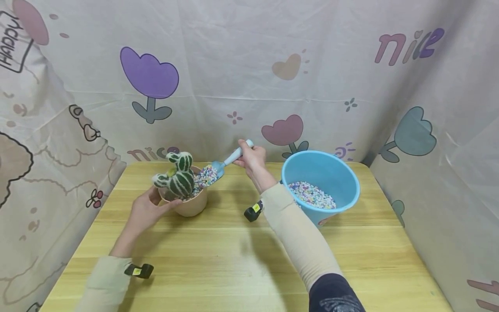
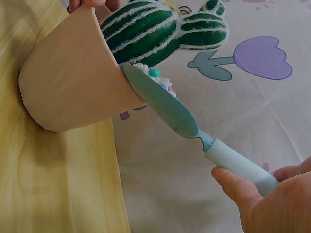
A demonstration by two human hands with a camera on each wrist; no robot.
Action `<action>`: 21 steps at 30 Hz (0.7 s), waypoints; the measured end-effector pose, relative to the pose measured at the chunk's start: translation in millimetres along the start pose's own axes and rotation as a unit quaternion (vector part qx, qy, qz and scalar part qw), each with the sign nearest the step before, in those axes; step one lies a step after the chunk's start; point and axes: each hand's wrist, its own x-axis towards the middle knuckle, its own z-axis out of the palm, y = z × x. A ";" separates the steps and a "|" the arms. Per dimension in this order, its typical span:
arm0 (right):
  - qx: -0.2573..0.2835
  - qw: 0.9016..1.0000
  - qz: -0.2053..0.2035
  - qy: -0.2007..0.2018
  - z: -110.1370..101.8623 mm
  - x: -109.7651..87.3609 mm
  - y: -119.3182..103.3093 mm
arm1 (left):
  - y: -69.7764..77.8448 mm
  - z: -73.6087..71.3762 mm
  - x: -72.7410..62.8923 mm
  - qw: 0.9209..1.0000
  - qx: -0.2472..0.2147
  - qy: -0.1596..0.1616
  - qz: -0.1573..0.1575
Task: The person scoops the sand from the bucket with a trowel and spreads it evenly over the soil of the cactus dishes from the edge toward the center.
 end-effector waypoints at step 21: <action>-0.009 1.000 -0.016 -0.008 7.9 -5.7 -0.5 | 2.3 -1.3 1.8 1.000 0.013 -0.022 -0.006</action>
